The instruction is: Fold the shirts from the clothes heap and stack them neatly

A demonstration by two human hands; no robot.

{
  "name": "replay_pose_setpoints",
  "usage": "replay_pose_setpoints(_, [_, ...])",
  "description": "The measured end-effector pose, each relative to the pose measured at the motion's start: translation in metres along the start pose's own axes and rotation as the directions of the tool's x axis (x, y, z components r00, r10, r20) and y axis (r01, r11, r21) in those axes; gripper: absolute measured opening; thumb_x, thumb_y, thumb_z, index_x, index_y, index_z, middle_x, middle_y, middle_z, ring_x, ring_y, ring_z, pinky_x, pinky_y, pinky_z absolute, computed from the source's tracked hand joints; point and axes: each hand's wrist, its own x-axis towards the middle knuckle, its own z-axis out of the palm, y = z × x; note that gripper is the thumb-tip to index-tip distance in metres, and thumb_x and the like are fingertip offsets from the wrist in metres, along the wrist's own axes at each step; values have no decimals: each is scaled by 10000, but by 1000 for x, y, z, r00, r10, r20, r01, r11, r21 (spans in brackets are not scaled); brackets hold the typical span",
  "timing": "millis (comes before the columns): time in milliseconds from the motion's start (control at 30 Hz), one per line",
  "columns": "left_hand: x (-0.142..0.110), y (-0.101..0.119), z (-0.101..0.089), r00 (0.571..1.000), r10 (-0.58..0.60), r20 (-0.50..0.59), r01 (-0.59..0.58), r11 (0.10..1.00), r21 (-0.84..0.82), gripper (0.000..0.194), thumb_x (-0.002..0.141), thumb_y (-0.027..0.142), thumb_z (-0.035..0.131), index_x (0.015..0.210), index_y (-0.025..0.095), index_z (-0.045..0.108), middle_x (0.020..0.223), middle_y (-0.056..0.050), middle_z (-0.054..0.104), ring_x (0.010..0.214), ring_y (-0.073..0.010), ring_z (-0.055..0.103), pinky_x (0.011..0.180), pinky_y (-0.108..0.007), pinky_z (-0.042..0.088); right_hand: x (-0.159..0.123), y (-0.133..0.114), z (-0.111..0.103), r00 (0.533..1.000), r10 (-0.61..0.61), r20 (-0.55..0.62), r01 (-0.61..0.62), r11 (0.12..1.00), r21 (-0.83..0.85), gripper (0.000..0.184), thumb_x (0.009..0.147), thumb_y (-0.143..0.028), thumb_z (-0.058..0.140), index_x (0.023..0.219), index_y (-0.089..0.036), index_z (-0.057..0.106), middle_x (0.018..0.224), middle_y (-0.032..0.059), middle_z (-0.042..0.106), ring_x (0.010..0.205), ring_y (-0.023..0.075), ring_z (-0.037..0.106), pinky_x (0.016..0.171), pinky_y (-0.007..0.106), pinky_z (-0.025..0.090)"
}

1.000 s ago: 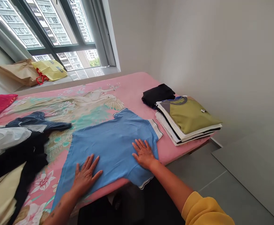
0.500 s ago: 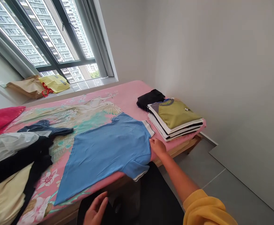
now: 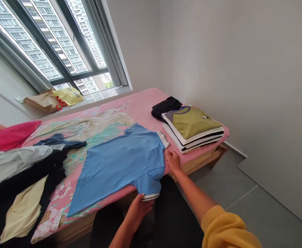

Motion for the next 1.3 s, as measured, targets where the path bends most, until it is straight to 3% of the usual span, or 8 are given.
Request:
replay_pose_setpoints(167, [-12, 1, 4, 995, -28, 97, 42, 988, -150, 355, 811, 389, 499, 933, 80, 625, 910, -135, 707, 802, -192, 657, 760, -301, 441, -78, 46, 0, 938, 253, 237, -331, 855, 399, 404, 688, -573, 625, 821, -197, 565, 775, 28, 657, 710, 164, 624, 603, 277, 509])
replay_pose_setpoints(333, [-15, 3, 20, 985, -11, 174, 45, 980, -196, 411, 820, 394, 442, 893, 52, 658, 874, -136, 706, 762, -170, 656, 727, -278, 461, -109, 52, 6, 618, 275, 737, -720, 575, 389, 421, 752, -555, 581, 979, -204, 625, 1040, 72, 686, 964, 234, 626, 780, 337, 492])
replay_pose_setpoints(433, [-22, -3, 17, 990, 84, 111, -89, 995, 38, 444, 832, 471, 395, 892, 115, 652, 875, -126, 699, 710, -171, 649, 646, -279, 463, -112, 50, 8, 555, 256, 792, -741, 585, 330, 376, 753, -493, 621, 982, -196, 645, 1028, 57, 697, 941, 237, 639, 772, 330, 501])
replay_pose_setpoints(533, [-41, -5, -6, 931, 358, -64, -310, 872, 380, 285, 791, 482, 508, 790, 224, 628, 830, -103, 680, 748, -222, 632, 684, -349, 469, -113, 55, 7, 531, 313, 787, -775, 555, 302, 326, 706, -388, 704, 973, -206, 660, 1000, 42, 706, 934, 241, 646, 806, 356, 515])
replay_pose_setpoints(700, [-86, 22, -97, 488, 871, -56, -348, 253, 903, 128, 826, 353, 520, 814, 295, 635, 914, -75, 659, 950, -252, 591, 875, -405, 451, -114, 65, 2, 539, 378, 753, -811, 473, 343, 314, 661, -295, 758, 953, -247, 653, 988, -11, 703, 916, 216, 648, 814, 379, 543])
replay_pose_setpoints(800, [-103, 49, -165, 380, 923, -69, -253, 176, 951, 180, 821, 276, 506, 933, 265, 647, 1095, -87, 639, 1108, -277, 538, 999, -490, 367, -117, 65, 3, 523, 455, 720, -815, 514, 267, 275, 636, -302, 781, 875, -252, 655, 848, -29, 704, 708, 176, 644, 610, 312, 557])
replay_pose_setpoints(1000, [-108, 81, -253, 383, 920, 84, 33, -104, 994, 336, 782, 175, 513, 1086, 232, 645, 1191, -85, 625, 1146, -250, 539, 964, -442, 411, -121, 53, 9, 524, 382, 761, -735, 654, 178, 205, 682, -325, 749, 846, -231, 669, 781, -21, 688, 674, 149, 621, 572, 244, 519])
replay_pose_setpoints(1300, [-102, 100, -271, 436, 881, 186, 80, -243, 967, 338, 773, 225, 560, 1098, 238, 652, 1165, -98, 620, 1093, -253, 558, 911, -407, 437, -105, 51, 3, 597, 364, 715, -700, 672, 243, 258, 704, -378, 718, 927, -251, 694, 1002, -12, 705, 930, 229, 641, 845, 371, 520])
